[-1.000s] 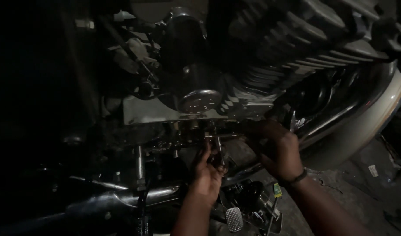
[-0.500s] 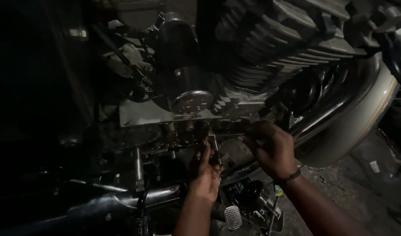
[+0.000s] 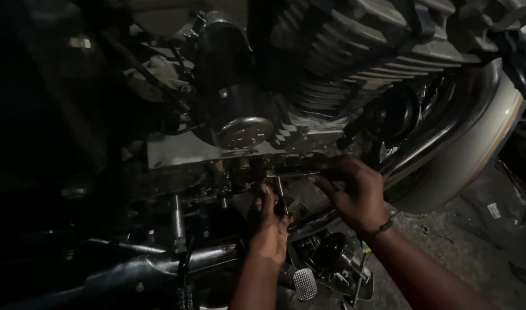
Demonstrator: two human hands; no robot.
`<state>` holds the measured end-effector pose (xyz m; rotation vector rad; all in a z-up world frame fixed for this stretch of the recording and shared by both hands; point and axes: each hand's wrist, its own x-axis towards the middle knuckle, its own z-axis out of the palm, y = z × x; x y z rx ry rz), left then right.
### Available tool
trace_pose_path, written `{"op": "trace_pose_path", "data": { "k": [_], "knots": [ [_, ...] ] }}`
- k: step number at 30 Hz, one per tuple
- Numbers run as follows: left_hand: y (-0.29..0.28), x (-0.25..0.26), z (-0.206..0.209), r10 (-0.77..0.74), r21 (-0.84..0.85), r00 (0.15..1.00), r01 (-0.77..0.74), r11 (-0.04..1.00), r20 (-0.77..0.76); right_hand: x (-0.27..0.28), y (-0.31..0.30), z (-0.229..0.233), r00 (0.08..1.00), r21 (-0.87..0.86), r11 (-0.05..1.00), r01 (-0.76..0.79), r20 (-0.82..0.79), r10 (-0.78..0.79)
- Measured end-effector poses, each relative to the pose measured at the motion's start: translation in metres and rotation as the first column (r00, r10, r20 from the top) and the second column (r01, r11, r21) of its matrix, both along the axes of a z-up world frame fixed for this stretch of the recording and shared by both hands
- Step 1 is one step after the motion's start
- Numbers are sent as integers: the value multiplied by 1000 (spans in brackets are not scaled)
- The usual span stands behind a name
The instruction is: Removing and inspecting internal engine components and gears over an oil pan.
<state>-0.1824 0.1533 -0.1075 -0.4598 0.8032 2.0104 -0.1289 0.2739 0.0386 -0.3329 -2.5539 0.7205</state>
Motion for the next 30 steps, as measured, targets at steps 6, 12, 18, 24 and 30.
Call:
{"op": "trace_pose_path", "data": {
  "k": [6, 12, 18, 24, 30],
  "knots": [
    [7, 4, -18, 99, 71, 992, -94, 993, -81, -3, 1, -2, 995, 2, 996, 91, 31, -91],
    [2, 0, -6, 121, 121, 991, -113, 986, -64, -2, 8, -8, 998, -17, 999, 50, 30, -49],
    [6, 0, -1, 90, 60, 992, -86, 995, -84, 1, 19, -21, 998, -38, 997, 64, 10, -64],
    [16, 8, -41, 16, 24, 998, -15, 1000, -53, 7, 23, -30, 999, 65, 997, 42, 1, -42],
    [7, 16, -9, 123, 179, 984, -98, 979, -132, 24, 49, -65, 997, -152, 985, -78, -41, 73]
  ]
}}
